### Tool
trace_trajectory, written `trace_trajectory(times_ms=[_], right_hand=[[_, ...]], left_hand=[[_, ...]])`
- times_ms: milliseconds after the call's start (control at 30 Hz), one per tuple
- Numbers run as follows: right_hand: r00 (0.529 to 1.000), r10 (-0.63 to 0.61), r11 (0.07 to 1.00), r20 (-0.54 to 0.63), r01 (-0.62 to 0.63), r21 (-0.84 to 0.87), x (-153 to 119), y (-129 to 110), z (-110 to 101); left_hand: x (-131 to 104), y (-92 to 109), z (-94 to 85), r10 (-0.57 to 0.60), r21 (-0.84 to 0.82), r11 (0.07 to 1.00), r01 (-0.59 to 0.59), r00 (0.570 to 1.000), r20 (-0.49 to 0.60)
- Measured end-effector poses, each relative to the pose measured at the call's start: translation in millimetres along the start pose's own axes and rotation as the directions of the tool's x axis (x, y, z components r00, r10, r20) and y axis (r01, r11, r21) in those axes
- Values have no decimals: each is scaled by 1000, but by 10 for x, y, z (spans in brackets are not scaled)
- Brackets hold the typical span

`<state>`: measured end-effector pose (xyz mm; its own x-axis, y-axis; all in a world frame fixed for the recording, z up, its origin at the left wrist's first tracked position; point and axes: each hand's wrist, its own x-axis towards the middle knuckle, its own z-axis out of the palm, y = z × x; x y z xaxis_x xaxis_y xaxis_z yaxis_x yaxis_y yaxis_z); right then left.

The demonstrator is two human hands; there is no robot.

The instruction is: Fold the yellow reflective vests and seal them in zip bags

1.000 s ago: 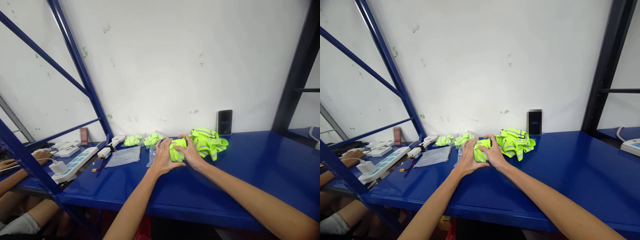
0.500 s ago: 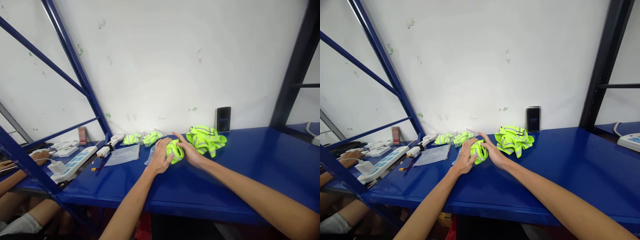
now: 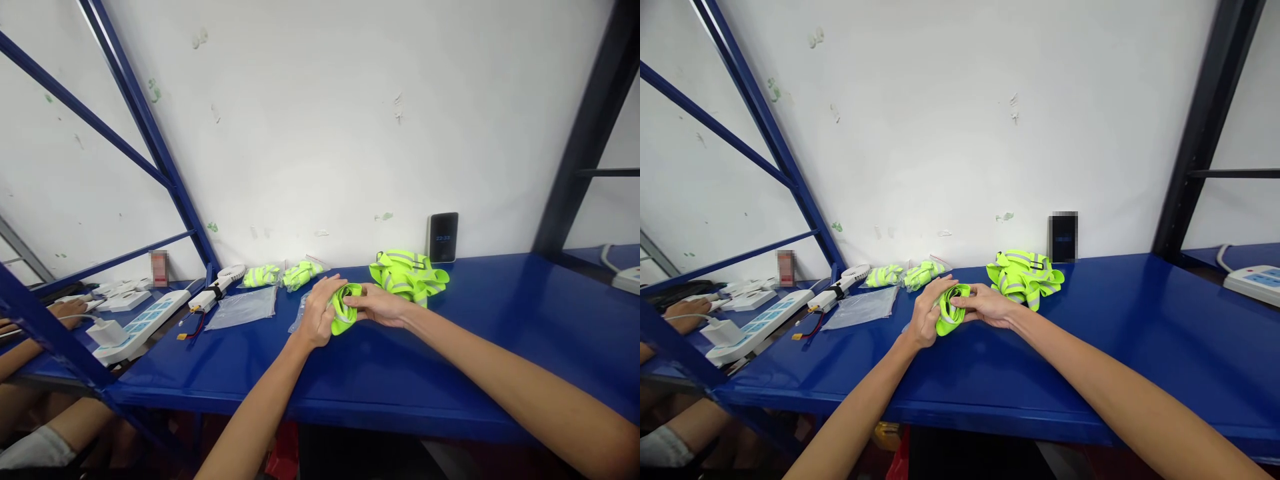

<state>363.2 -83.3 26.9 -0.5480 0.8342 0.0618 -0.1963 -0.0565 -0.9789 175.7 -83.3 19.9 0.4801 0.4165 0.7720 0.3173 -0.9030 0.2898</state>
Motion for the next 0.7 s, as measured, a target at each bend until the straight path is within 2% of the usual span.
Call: trace_trajectory(times_ms=[67, 100, 167, 233, 267, 300, 367, 433, 500, 567, 700], right_hand=[[982, -139, 982, -125, 120, -148, 57, 70, 28], [956, -233, 947, -179, 181, -266, 90, 111, 42], [884, -407, 809, -231, 231, -541, 147, 180, 64], [838, -492, 660, -235, 184, -728, 170, 206, 75], [835, -496, 625, -239, 153, -765, 165, 200, 76], [844, -478, 630, -244, 136, -765, 149, 181, 74], [906, -362, 746, -221, 140, -651, 93, 119, 58], [979, -183, 880, -94, 121, -459, 29, 59, 30], [995, -102, 923, 24, 103, -370, -10, 35, 2], [990, -142, 892, 10, 133, -431, -1, 55, -6], [925, -340, 742, -166, 155, -652, 130, 129, 52]], left_hand=[[51, 64, 38, -18, 140, 990, 14, 1000, 26], [82, 102, 66, -42, 213, 977, 31, 998, 44], [145, 175, 127, -102, 341, 938, 68, 991, 82], [191, 214, 167, -150, 415, 905, 96, 983, 101], [204, 213, 170, -163, 424, 899, 106, 982, 99], [209, 197, 161, -171, 416, 902, 120, 981, 87], [198, 131, 111, -186, 360, 920, 158, 981, 46], [168, 47, 43, -210, 280, 938, 203, 978, -5], [139, -12, -8, -231, 218, 948, 233, 972, -35], [125, -17, -18, -236, 193, 951, 240, 971, -47], [157, 106, 59, -166, 261, 952, 160, 986, -1]])
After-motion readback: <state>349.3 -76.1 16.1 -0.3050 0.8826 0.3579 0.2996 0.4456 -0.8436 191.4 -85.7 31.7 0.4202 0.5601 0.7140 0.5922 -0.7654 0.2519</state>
